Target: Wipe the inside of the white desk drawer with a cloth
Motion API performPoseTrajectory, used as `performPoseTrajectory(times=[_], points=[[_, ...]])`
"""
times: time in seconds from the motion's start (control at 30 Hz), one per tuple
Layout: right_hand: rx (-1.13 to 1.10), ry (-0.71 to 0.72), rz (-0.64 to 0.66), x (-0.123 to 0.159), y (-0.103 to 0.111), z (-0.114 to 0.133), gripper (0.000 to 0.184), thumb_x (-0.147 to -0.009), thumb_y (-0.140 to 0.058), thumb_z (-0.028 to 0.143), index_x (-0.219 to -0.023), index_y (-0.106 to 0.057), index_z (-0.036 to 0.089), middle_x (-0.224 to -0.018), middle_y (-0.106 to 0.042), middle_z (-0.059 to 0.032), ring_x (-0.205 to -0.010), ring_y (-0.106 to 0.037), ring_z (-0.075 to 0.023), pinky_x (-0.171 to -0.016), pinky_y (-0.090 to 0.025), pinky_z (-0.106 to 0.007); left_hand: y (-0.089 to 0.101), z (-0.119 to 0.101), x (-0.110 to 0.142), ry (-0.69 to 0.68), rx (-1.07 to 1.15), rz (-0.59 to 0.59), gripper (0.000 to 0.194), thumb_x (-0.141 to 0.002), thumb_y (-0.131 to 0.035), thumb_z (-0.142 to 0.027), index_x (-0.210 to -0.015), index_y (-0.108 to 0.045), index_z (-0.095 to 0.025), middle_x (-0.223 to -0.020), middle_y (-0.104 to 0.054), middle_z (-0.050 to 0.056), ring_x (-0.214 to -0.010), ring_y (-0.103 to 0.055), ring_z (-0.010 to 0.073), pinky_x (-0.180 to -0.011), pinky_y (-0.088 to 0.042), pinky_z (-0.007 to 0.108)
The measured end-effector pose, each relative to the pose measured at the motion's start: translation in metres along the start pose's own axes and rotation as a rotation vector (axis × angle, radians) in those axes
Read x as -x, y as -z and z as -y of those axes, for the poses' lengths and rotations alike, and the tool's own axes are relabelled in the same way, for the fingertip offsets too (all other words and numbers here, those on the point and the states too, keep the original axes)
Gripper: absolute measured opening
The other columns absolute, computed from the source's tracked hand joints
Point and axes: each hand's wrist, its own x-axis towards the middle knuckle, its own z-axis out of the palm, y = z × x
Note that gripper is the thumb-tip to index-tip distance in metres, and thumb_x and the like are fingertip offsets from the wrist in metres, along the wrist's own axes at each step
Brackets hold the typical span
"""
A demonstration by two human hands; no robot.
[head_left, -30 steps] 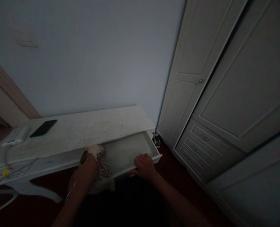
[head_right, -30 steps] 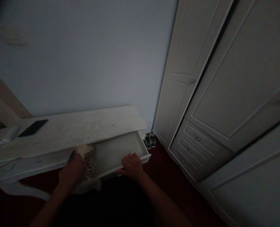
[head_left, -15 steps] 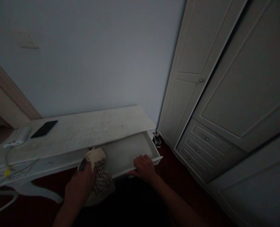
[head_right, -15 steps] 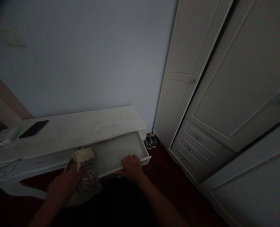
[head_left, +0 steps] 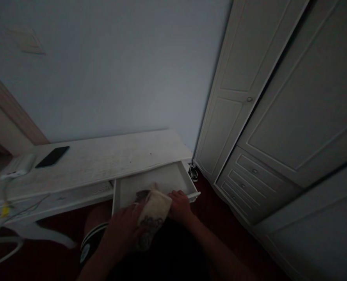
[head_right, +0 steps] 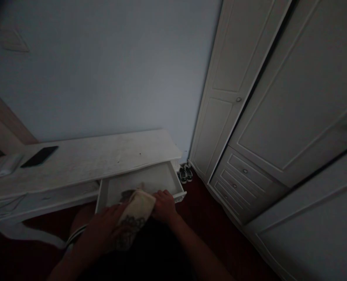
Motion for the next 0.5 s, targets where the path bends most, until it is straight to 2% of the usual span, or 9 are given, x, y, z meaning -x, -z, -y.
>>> performPoseTrajectory(times=[0.13,0.27,0.33,0.4,0.5], points=[[0.002,0.072,0.119,0.009,0.016,-0.018,0.026,-0.092,-0.069,0.046,-0.089,-0.063,0.020,-0.087,-0.068,-0.0052,-0.085,-0.054,-0.0225,-0.076,-0.031,-0.038,-0.022,-0.007,-0.022,-0.035,-0.025,0.114,0.061,-0.095,-0.054,-0.047,-0.152,-0.047,-0.027,-0.130,-0.070,0.012,-0.117,-0.065,0.0309,-0.100,-0.046,0.046],[0.033,-0.053,0.082,0.029,0.040,-0.053,0.039,-0.093,-0.068,0.058,-0.090,-0.063,0.020,-0.092,-0.068,-0.0076,-0.092,-0.055,-0.0246,-0.084,-0.033,-0.038,-0.022,0.008,-0.023,-0.091,0.008,0.135,0.053,-0.097,-0.051,-0.047,-0.146,-0.053,-0.028,-0.127,-0.071,0.013,-0.118,-0.065,0.0282,-0.102,-0.044,0.043],[0.021,-0.093,0.082,0.037,0.047,-0.067,0.036,-0.094,-0.067,0.056,-0.090,-0.063,0.021,-0.094,-0.068,-0.0074,-0.095,-0.056,-0.0249,-0.088,-0.034,-0.039,-0.018,0.009,-0.023,-0.124,0.007,0.136,0.051,-0.097,-0.050,-0.046,-0.143,-0.055,-0.026,-0.128,-0.071,0.013,-0.119,-0.065,0.0290,-0.102,-0.044,0.044],[0.007,-0.091,0.109,0.041,0.047,-0.074,0.028,-0.095,-0.068,0.048,-0.090,-0.063,0.021,-0.094,-0.069,-0.0066,-0.097,-0.056,-0.0249,-0.090,-0.034,-0.039,-0.015,-0.002,-0.029,-0.173,0.018,0.136,0.050,-0.098,-0.049,-0.047,-0.143,-0.055,-0.025,-0.130,-0.071,0.013,-0.119,-0.065,0.0298,-0.101,-0.044,0.046],[-0.033,-0.125,0.126,0.043,0.039,-0.076,0.015,-0.091,-0.071,0.035,-0.089,-0.066,0.022,-0.093,-0.070,-0.0064,-0.099,-0.058,-0.0256,-0.096,-0.035,-0.043,-0.014,-0.040,-0.049,-0.220,0.034,0.102,0.051,-0.099,-0.049,-0.050,-0.142,-0.053,-0.024,-0.130,-0.070,0.013,-0.118,-0.066,0.0301,-0.097,-0.046,0.045]])
